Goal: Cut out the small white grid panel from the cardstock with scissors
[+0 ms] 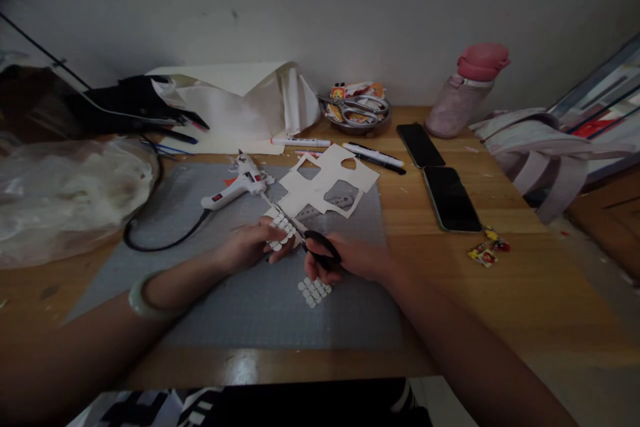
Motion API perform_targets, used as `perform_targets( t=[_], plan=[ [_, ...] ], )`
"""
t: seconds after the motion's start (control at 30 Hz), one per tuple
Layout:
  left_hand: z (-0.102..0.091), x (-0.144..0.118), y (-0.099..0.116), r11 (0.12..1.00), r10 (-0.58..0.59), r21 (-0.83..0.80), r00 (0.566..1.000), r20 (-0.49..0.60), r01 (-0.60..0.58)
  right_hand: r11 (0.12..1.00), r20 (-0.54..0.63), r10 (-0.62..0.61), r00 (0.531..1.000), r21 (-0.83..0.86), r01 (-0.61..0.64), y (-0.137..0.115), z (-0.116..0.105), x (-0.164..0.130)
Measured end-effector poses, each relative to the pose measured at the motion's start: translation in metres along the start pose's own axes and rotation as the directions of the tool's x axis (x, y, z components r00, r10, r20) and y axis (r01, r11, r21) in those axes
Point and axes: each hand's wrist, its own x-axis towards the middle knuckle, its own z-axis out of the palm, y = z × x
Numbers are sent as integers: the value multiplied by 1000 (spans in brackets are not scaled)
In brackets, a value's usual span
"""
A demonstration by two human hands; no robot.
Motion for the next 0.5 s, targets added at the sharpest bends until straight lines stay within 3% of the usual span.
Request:
perform_targets(
  t=[0.27, 0.5],
  plan=[
    [2, 2, 2, 997, 20, -75, 999, -26, -22, 1000, 8, -22, 1000, 4, 22, 3, -1, 2],
    [5, 2, -3, 988, 81, -113, 977, -199, -105, 999, -70, 21, 997, 34, -19, -2, 2, 0]
  ],
)
